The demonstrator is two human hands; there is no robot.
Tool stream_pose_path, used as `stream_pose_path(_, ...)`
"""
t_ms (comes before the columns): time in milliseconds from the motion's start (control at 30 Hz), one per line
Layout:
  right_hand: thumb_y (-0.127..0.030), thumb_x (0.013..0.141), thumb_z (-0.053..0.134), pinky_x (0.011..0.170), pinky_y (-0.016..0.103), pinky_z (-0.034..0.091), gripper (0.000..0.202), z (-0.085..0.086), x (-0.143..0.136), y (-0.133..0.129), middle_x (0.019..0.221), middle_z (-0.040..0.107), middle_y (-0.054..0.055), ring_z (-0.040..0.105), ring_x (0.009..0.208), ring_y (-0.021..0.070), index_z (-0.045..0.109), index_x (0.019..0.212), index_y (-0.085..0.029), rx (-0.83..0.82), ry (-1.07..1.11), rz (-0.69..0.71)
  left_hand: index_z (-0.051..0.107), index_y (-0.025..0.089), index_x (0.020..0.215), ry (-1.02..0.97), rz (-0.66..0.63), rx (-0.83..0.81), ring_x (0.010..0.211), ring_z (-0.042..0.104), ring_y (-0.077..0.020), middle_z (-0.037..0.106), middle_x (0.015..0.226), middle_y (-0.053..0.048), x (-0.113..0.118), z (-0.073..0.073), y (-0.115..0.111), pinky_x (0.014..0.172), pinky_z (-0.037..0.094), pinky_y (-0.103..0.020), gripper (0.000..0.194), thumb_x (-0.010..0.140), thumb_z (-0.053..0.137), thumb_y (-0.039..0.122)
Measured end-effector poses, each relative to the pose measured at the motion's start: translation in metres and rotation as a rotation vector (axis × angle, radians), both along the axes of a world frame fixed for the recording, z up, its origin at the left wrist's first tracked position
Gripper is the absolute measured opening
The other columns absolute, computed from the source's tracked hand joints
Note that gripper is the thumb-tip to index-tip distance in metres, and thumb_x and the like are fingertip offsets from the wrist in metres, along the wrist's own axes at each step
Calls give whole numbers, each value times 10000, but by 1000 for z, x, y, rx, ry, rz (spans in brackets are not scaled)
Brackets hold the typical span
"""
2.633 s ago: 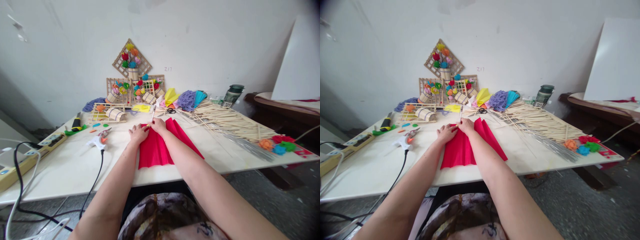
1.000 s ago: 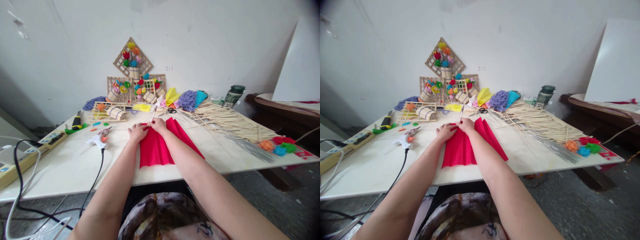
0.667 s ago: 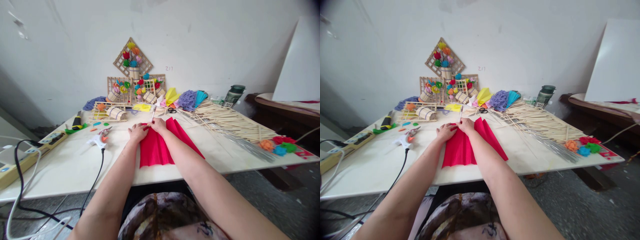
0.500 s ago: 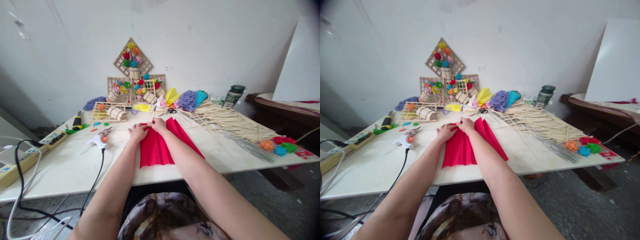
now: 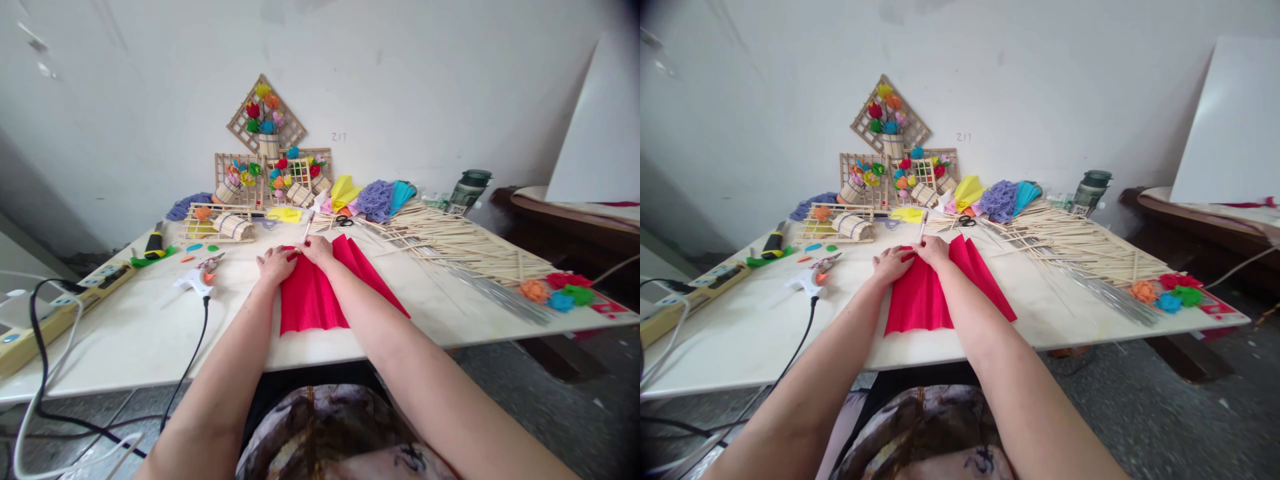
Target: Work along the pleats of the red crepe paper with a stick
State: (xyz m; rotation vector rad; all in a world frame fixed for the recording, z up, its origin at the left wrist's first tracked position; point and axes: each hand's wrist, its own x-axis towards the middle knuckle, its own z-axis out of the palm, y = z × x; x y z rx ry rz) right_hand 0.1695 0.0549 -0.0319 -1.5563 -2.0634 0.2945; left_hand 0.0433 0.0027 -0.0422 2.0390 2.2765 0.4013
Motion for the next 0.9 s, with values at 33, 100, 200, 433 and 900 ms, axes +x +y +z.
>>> stream_pose_path(33, -552, 741, 504, 726, 280, 440, 364, 0, 0, 0, 907, 674, 23, 602, 881, 198, 663, 893, -262, -2, 3, 2, 480, 410, 1202, -1, -1, 2, 1260, 278, -301, 369, 1379, -11, 0, 0, 0, 951, 208, -638, 438, 786, 349, 446)
stream_pose_path(100, -554, 736, 510, 727, 279, 440, 362, -1, 0, 0, 914, 674, 21, 601, 882, 196, 664, 893, -266, -3, 5, 5, 478, 407, 1203, -5, -1, 1, 1262, 277, -300, 370, 1378, -11, 0, 0, 0, 953, 206, -638, 441, 783, 351, 445)
stream_pose_path(200, -562, 732, 510, 723, 276, 441, 365, -1, 0, 0, 905, 676, 19, 602, 876, 195, 666, 875, -264, 1, 4, 6, 480, 402, 1204, -7, 2, -5, 1265, 271, -304, 365, 1382, -8, 0, 0, 0, 956, 208, -635, 446, 778, 355, 452)
stream_pose_path(433, -575, 730, 502, 721, 278, 440, 376, -1, 0, 1, 893, 679, 23, 604, 874, 199, 669, 860, -264, 14, -8, 12, 481, 404, 1202, 3, 6, -7, 1264, 273, -308, 368, 1381, -7, 0, 0, 1, 956, 211, -633, 444, 780, 353, 455)
stream_pose_path(900, -533, 746, 499, 742, 287, 439, 349, -3, -1, 3, 909, 676, 32, 600, 886, 200, 665, 877, -254, 24, -24, 8, 477, 416, 1206, 5, 6, -7, 1258, 280, -311, 371, 1380, 3, -1, -1, 2, 957, 219, -622, 440, 784, 365, 472)
